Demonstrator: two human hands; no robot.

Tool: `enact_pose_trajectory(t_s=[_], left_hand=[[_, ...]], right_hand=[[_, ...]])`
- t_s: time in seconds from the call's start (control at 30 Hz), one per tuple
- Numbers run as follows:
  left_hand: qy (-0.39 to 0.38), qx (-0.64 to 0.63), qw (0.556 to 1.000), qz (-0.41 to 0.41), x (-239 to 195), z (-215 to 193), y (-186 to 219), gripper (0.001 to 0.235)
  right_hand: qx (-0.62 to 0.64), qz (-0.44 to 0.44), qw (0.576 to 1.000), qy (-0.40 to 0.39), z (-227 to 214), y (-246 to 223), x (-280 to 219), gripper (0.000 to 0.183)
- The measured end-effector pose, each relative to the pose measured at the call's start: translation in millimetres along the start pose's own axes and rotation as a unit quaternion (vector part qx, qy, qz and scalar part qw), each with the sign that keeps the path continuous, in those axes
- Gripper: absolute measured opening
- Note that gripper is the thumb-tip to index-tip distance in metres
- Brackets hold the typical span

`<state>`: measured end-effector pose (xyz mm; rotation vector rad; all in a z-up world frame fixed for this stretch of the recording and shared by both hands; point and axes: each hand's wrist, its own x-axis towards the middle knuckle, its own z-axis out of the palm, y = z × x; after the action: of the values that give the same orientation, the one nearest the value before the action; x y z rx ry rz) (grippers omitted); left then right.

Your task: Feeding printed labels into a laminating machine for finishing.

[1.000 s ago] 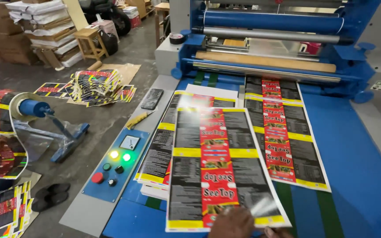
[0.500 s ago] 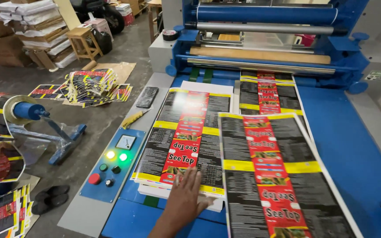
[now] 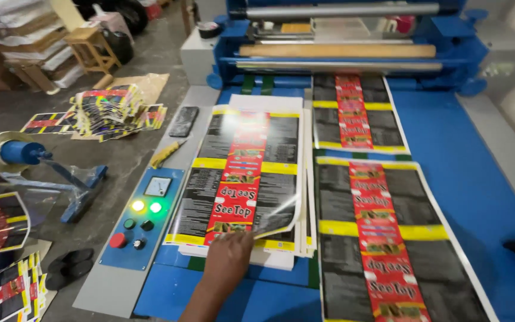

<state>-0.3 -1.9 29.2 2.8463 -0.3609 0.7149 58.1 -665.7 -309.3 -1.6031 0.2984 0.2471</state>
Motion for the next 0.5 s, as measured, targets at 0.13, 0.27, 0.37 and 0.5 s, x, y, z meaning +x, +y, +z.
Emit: enact_pose_trajectory(t_s=[0.13, 0.27, 0.37, 0.5], left_hand=[[-0.001, 0.008, 1.0, -0.013, 4, -7, 5, 0.011], [-0.024, -0.019, 0.999, -0.044, 8, -17, 12, 0.007], [-0.013, -0.024, 0.999, -0.038, 6, -13, 9, 0.007], [-0.048, -0.034, 0.995, -0.076, 2, -9, 5, 0.008]], right_hand=[[0.017, 0.021, 0.998, 0.061, 10, 5, -7, 0.026], [0.029, 0.023, 0.994, 0.1, 78, -72, -12, 0.026], [0.043, -0.043, 0.992, 0.108, 122, -147, -3, 0.02], [0.124, 0.008, 0.988, 0.09, 132, -170, 17, 0.025]])
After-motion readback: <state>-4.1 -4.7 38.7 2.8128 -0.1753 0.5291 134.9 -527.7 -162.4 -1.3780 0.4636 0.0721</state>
